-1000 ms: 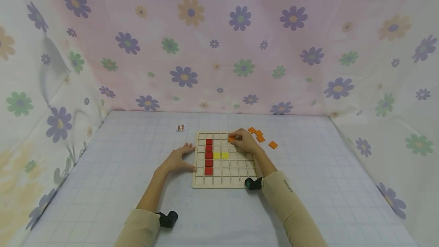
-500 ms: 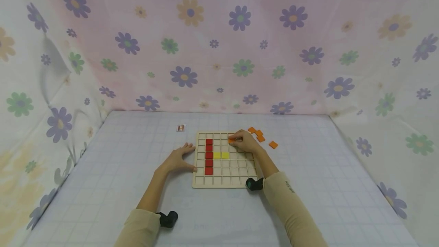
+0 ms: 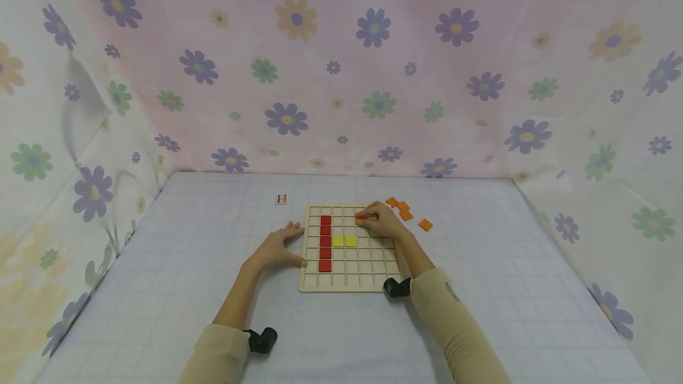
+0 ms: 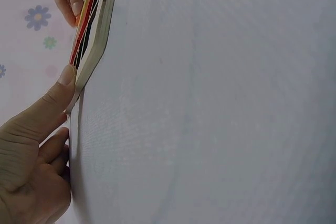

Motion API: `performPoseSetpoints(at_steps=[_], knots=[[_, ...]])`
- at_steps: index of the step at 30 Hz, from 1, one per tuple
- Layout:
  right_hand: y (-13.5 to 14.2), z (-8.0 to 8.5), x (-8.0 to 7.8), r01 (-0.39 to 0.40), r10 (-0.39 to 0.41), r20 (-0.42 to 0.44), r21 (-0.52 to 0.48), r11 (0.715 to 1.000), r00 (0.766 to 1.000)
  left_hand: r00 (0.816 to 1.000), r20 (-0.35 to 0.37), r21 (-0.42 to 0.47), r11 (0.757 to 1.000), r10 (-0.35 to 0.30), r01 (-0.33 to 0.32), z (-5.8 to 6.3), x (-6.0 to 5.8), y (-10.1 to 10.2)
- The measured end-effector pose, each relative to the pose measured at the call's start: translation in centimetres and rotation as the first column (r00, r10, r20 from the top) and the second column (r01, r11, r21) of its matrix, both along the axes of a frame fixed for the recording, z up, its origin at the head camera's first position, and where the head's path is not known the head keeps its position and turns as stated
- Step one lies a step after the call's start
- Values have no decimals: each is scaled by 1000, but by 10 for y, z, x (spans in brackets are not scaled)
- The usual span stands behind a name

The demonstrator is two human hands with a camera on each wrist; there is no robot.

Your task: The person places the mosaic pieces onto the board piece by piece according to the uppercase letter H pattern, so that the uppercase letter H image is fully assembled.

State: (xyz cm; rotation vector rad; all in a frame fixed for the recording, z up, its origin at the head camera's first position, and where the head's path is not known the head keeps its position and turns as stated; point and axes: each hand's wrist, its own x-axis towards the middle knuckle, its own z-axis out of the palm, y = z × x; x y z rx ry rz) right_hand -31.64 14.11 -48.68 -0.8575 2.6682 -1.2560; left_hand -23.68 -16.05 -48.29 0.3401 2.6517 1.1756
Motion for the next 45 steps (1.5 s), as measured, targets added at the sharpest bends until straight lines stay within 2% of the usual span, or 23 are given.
performPoseSetpoints(at_steps=[7, 13, 23, 28, 31, 34, 37, 40, 43, 45], knots=[[5, -3, -3, -12, 13, -36, 42, 999, 999, 1000, -10, 10, 1000, -12, 12, -3, -2, 0], [9, -6, -3, 0, 0, -4, 14, 1000, 1000, 1000, -2, 12, 1000, -2, 2, -2, -1, 2], [19, -7, 10, 95, -86, 65, -144, 985, 994, 1000, 6, 29, 1000, 4, -5, -1, 1, 3], [38, -4, 19, 129, -100, 123, -256, 958, 987, 1000, 9, 18, 1000, 3, -3, -2, 1, 2], [55, -3, 23, 183, -159, 104, -278, 943, 982, 1000, 7, 18, 1000, 5, -5, -1, 1, 1], [76, -5, 26, 291, -291, 38, -232, 928, 956, 1000, -2, 18, 1000, 1, -1, -1, 1, 0], [95, -6, 30, 418, -429, -32, -171, 892, 903, 1000, -7, 15, 1000, -5, 5, 0, 1, 0], [111, -5, 34, 494, -502, -48, -121, 861, 864, 1000, -8, 7, 1000, -3, 4, 0, 1, 0], [121, -4, 35, 509, -511, -27, -51, 859, 859, 1000, -11, 1, 1000, 0, 0, 0, 1, 0], [125, -4, 35, 500, -500, -11, -2, 866, 866, 1000, -9, 3, 1000, 2, -2, 0, 1, 0]])
